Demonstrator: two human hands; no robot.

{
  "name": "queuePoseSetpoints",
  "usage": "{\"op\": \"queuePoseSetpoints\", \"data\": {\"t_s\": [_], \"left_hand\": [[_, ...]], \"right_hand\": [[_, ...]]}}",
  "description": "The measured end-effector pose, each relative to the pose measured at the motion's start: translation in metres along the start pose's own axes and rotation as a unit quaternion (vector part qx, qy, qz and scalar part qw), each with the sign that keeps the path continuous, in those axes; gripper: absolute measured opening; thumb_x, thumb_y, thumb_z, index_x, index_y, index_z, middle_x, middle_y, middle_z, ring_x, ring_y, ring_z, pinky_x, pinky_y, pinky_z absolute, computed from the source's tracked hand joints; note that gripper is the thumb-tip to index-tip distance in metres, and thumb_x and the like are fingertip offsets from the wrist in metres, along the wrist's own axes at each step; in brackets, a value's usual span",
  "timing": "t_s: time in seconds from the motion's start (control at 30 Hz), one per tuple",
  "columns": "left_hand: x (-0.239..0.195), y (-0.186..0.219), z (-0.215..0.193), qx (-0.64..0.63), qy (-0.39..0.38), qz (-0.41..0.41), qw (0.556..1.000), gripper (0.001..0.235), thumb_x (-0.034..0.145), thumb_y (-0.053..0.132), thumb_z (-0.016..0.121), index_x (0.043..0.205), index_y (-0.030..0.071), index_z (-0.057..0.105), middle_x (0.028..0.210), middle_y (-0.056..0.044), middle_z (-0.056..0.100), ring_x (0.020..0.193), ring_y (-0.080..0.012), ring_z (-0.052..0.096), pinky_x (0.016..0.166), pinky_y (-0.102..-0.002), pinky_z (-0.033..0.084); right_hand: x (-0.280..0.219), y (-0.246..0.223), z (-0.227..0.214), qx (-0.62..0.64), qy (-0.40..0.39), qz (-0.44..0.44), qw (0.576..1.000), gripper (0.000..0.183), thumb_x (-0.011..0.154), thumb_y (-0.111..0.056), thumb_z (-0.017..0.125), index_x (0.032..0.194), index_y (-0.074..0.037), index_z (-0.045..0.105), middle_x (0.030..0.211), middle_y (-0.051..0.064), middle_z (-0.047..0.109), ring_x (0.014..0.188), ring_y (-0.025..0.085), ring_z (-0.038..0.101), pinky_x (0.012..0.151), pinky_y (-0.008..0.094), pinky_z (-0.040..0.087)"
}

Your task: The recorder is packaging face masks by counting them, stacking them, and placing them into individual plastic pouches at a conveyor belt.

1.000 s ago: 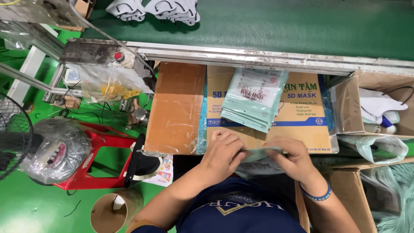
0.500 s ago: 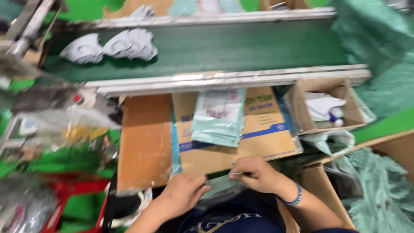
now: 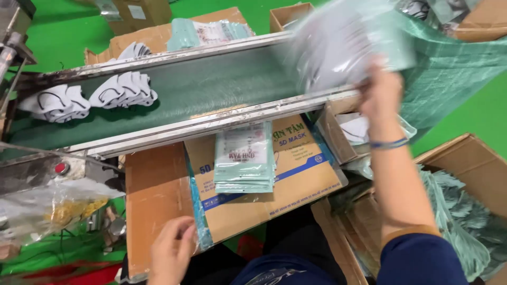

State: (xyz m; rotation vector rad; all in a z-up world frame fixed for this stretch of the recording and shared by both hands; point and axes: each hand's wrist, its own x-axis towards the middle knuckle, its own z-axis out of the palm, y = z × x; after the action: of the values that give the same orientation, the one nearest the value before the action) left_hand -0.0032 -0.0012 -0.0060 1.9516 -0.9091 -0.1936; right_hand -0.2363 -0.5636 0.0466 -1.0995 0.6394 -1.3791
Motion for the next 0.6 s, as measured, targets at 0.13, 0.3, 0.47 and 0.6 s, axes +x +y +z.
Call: {"op": "queuePoseSetpoints", "data": {"t_s": [0.13, 0.3, 0.47, 0.6], "left_hand": [[-0.001, 0.002, 0.027, -0.014, -0.02, 0.04, 0.999, 0.017, 0.089, 0.014, 0.071, 0.102, 0.005, 0.07, 0.094, -0.011, 0.073, 0.083, -0.026, 0.073, 0.074, -0.033, 0.057], [0.032, 0.006, 0.036, 0.034, -0.116, 0.137, 0.983, 0.027, 0.091, 0.022, 0.073, 0.113, 0.007, 0.067, 0.107, -0.016, 0.067, 0.1, -0.0386, 0.063, 0.084, -0.046, 0.052], [0.169, -0.054, 0.006, 0.157, -0.014, 0.251, 0.955, 0.055, 0.088, 0.028, 0.079, 0.133, 0.008, 0.057, 0.128, -0.017, 0.062, 0.117, -0.0404, 0.057, 0.1, -0.047, 0.048], [0.299, -0.103, -0.04, 0.325, 0.08, 0.221, 0.916, 0.091, 0.07, 0.03, 0.086, 0.15, 0.017, 0.043, 0.146, -0.023, 0.046, 0.134, -0.043, 0.044, 0.111, -0.051, 0.038]], "right_hand": [[-0.069, -0.023, 0.001, 0.137, -0.123, 0.084, 0.979, 0.017, 0.105, -0.026, 0.062, 0.107, -0.011, 0.067, 0.104, 0.004, 0.07, 0.092, 0.019, 0.067, 0.077, 0.035, 0.054], [-0.188, 0.114, -0.043, -0.255, -0.219, 0.155, 0.929, 0.025, 0.103, -0.024, 0.062, 0.097, -0.001, 0.071, 0.074, 0.0, 0.065, 0.063, 0.008, 0.057, 0.057, 0.023, 0.043], [-0.253, 0.173, -0.052, -0.238, -0.212, 0.178, 0.931, 0.021, 0.102, -0.021, 0.069, 0.102, -0.001, 0.076, 0.073, -0.002, 0.058, 0.06, 0.005, 0.046, 0.052, 0.022, 0.035], [-0.246, 0.216, -0.09, -0.297, -0.173, 0.093, 0.935, 0.014, 0.097, -0.013, 0.073, 0.104, -0.001, 0.076, 0.074, 0.0, 0.064, 0.063, 0.005, 0.052, 0.057, 0.021, 0.04]]}}
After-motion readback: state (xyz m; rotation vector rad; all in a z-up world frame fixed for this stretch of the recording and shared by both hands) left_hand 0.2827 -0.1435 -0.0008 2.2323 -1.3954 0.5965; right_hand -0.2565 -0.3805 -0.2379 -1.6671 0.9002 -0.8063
